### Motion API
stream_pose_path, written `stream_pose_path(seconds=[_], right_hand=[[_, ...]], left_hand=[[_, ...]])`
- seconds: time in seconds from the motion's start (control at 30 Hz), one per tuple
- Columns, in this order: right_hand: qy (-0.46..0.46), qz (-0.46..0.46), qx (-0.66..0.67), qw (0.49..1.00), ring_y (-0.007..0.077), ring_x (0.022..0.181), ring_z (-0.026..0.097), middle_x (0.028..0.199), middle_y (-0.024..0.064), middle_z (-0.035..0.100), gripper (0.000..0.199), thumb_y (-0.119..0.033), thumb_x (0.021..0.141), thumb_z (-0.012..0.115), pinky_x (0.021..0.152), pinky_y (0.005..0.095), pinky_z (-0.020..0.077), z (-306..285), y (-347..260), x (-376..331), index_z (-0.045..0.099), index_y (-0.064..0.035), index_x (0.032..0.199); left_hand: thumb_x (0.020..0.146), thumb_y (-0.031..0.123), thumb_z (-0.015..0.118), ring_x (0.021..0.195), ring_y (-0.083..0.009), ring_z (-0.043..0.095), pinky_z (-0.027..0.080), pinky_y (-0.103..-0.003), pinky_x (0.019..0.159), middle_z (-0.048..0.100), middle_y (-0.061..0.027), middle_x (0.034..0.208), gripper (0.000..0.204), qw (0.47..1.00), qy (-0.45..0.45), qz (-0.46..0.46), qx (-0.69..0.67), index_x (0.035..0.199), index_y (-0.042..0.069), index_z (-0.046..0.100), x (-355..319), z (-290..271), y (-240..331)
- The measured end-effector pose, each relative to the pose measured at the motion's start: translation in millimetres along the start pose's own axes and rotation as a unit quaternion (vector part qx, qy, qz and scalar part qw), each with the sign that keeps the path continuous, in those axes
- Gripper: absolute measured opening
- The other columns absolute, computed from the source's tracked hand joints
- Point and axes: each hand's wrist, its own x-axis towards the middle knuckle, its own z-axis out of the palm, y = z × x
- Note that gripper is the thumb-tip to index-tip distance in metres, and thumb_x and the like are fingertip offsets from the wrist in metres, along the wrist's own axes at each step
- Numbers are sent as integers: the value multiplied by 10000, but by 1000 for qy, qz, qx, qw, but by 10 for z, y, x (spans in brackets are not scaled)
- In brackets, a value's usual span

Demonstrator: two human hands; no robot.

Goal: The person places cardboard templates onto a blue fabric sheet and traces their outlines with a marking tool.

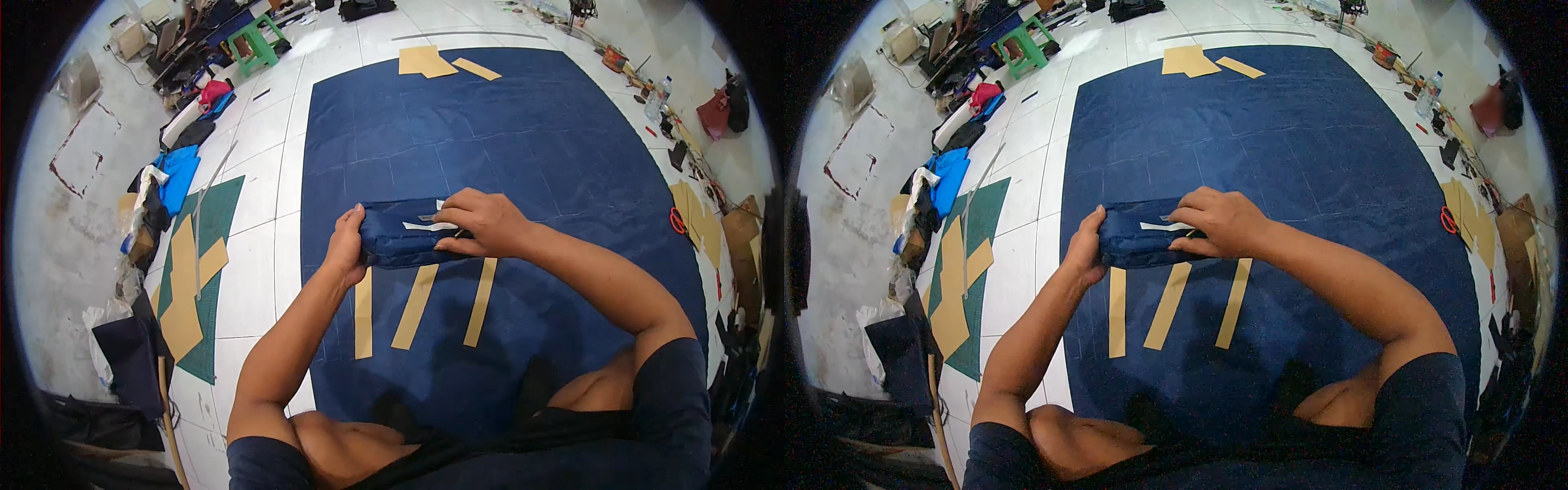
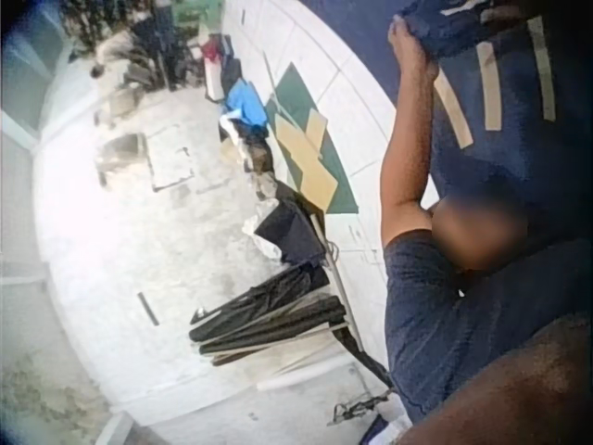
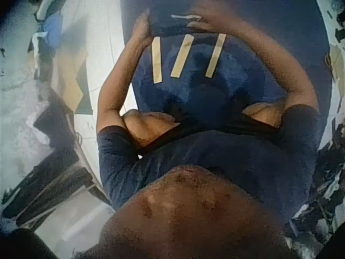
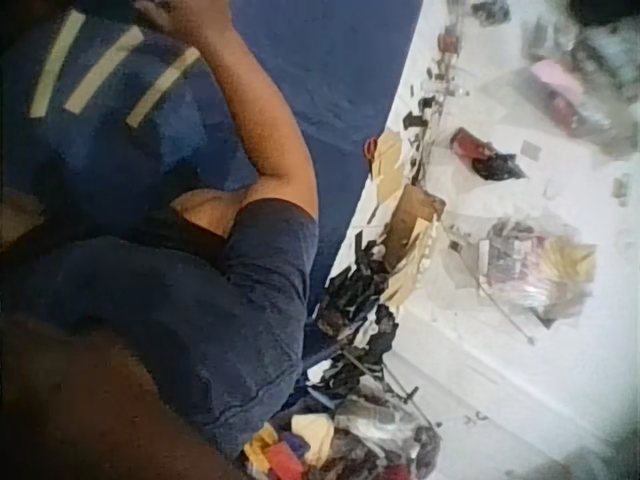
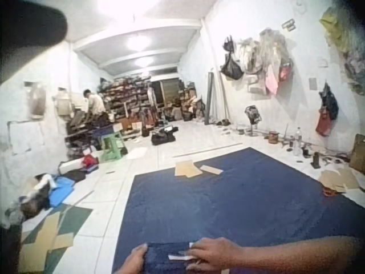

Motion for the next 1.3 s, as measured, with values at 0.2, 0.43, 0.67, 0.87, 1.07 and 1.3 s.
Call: stream_pose_path(seconds=[0.2, 0.43, 0.67, 0.87, 1.07, 1.3], right_hand=[[25, -3, 25, 999, 238, 933, 655, 1058, 89, 658, 399, -408, 871, 707, 686, 337, 564, 0, -1, -3, 662, -141, 1164], [-11, -114, 21, 993, 228, 856, 645, 984, 66, 602, 446, -386, 823, 741, 610, 332, 546, 54, -108, 17, 636, -173, 1200], [-6, 9, 84, 996, 253, 913, 665, 1000, 79, 651, 391, -396, 855, 715, 677, 392, 552, 30, -50, 14, 658, -155, 1157], [-44, 47, 148, 987, 305, 881, 679, 953, 117, 695, 291, -329, 937, 640, 751, 407, 542, 185, 35, -58, 682, -95, 1106], [-33, 258, 258, 931, 243, 886, 680, 1018, 125, 708, 306, -294, 989, 579, 785, 360, 517, 57, 92, -58, 678, -33, 1113], [5, 324, 376, 868, 148, 919, 621, 983, 74, 690, 336, -285, 1020, 547, 831, 310, 483, 148, 216, -73, 653, 4, 1153]], left_hand=[[1017, 449, 457, 1127, -288, 590, 487, -481, 938, 554, -168, 1256, 542, 998, 29, 2, 55, 1402, 73, 396, -121, 137, 22], [1028, 444, 436, 1101, -287, 607, 492, -483, 946, 570, -154, 1218, 502, 998, 40, 0, 47, 1354, 62, 431, 2, 39, -36], [1004, 422, 524, 1084, -260, 568, 517, -484, 816, 490, -162, 1297, 610, 999, 9, 5, 36, 1437, 49, 313, -47, 23, -13], [996, 440, 533, 924, -217, 601, 525, -394, 673, 543, -124, 1139, 557, 997, 28, 37, 59, 1367, 57, 373, -166, 182, 113], [991, 428, 535, 665, -164, 581, 497, -288, 569, 545, -64, 945, 434, 995, 64, 41, 71, 1229, 72, 468, -312, 251, 239], [928, 291, 579, 958, -199, 602, 502, -304, 679, 568, -98, 1090, 527, 986, 56, 88, 131, 1379, 63, 428, -36, -156, -9]])
